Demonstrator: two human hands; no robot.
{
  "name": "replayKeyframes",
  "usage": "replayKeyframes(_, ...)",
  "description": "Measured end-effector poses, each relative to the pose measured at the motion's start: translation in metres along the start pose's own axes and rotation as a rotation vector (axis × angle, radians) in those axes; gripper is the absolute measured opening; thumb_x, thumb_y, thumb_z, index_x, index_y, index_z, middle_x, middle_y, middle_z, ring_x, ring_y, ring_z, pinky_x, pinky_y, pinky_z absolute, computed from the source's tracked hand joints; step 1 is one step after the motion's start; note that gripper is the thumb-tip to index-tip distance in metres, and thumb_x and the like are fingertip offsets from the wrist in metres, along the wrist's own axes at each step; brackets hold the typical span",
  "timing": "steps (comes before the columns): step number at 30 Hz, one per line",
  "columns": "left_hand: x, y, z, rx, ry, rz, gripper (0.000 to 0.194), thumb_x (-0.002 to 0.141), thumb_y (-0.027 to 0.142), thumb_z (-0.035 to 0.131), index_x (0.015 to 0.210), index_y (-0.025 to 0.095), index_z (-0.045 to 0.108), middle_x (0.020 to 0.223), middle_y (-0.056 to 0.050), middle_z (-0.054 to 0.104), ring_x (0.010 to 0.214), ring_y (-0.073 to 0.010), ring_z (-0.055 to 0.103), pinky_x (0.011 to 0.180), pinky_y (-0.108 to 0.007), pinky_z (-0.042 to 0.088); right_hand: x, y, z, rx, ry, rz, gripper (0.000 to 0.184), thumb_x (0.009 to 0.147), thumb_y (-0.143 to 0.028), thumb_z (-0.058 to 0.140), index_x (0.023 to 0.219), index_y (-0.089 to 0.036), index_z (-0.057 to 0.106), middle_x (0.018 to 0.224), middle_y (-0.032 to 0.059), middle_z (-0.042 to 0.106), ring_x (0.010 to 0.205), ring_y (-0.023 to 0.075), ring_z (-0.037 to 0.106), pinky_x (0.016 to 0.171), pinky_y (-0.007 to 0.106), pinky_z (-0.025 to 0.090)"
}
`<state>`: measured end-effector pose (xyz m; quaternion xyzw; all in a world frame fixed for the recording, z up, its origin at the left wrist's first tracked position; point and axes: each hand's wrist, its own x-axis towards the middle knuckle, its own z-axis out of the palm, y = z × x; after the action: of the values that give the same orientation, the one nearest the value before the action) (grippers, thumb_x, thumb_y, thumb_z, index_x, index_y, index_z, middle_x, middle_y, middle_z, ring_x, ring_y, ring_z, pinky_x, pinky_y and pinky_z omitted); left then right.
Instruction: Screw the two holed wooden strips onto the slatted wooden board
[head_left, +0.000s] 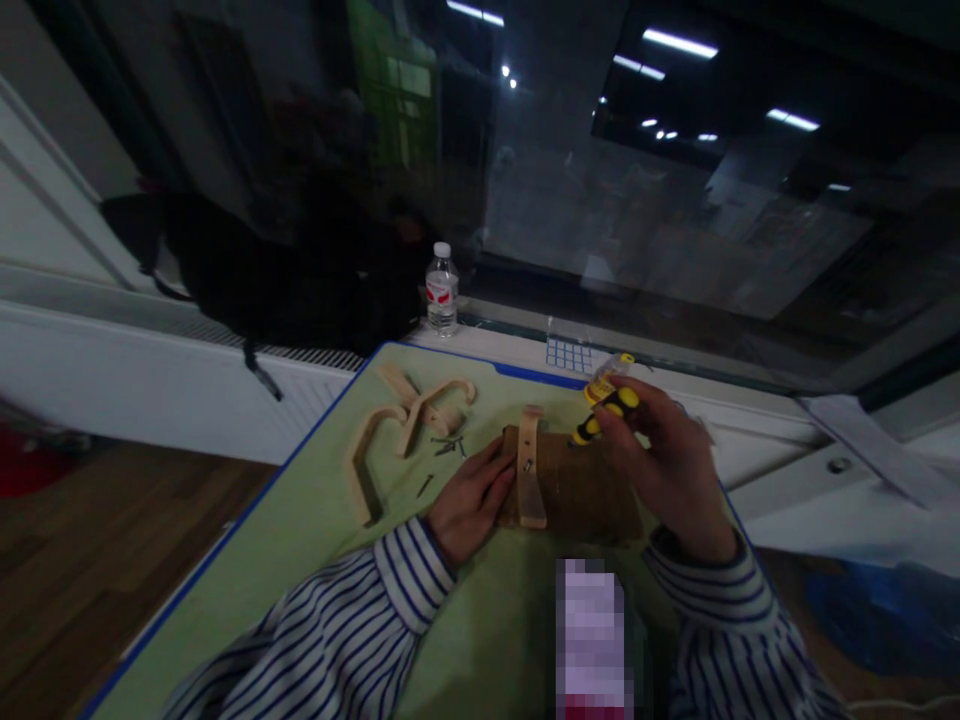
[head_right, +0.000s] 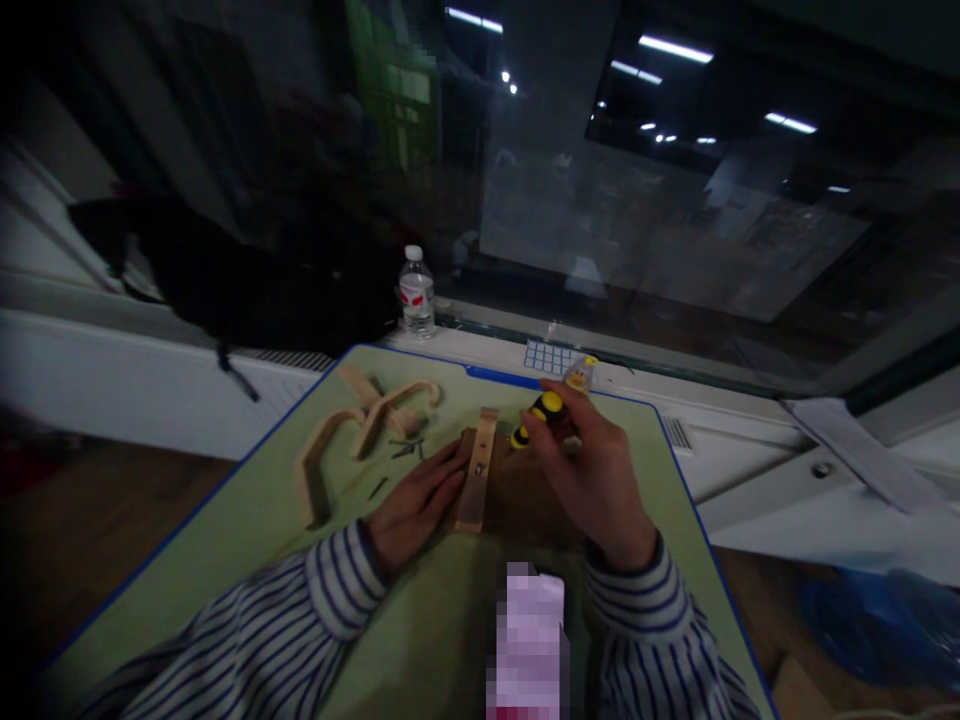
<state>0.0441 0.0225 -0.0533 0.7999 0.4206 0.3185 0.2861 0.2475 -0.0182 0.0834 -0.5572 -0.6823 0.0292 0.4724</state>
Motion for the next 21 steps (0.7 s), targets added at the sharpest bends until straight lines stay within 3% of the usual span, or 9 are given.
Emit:
replayKeyframes(7, -0.003, 0.007, -0.005, -0.001, 0.006, 0.0, 0.044, 0.098, 0.035, 0.033, 0.134, 0.02, 0.052, 0.148, -0.009, 0.042, 0.135, -0.0212, 0.041, 0.115, -0.042, 0.033, -0.001, 0.004, 0.032, 0.095, -0.16, 0.054, 0.037, 0.086, -0.039, 0.06, 0.118, -0.021, 0.059, 0.089, 0.0039, 0.07, 0.073, 0.0155, 0.067, 0.06, 0.026, 0.056)
replayKeyframes(21, -0.007, 0.014, -0.01, 0.03, 0.0, 0.007, 0.046, 0.097, 0.035, 0.033, 0.133, 0.016, 0.053, 0.147, -0.011, 0.042, 0.135, -0.0222, 0.041, 0.114, -0.041, 0.034, 0.001, 0.003, 0.036, 0.021, -0.199, 0.039, 0.035, 0.087, -0.038, 0.059, 0.117, -0.021, 0.06, 0.085, 0.0022, 0.072, 0.071, 0.0154, 0.069, 0.062, 0.024, 0.056)
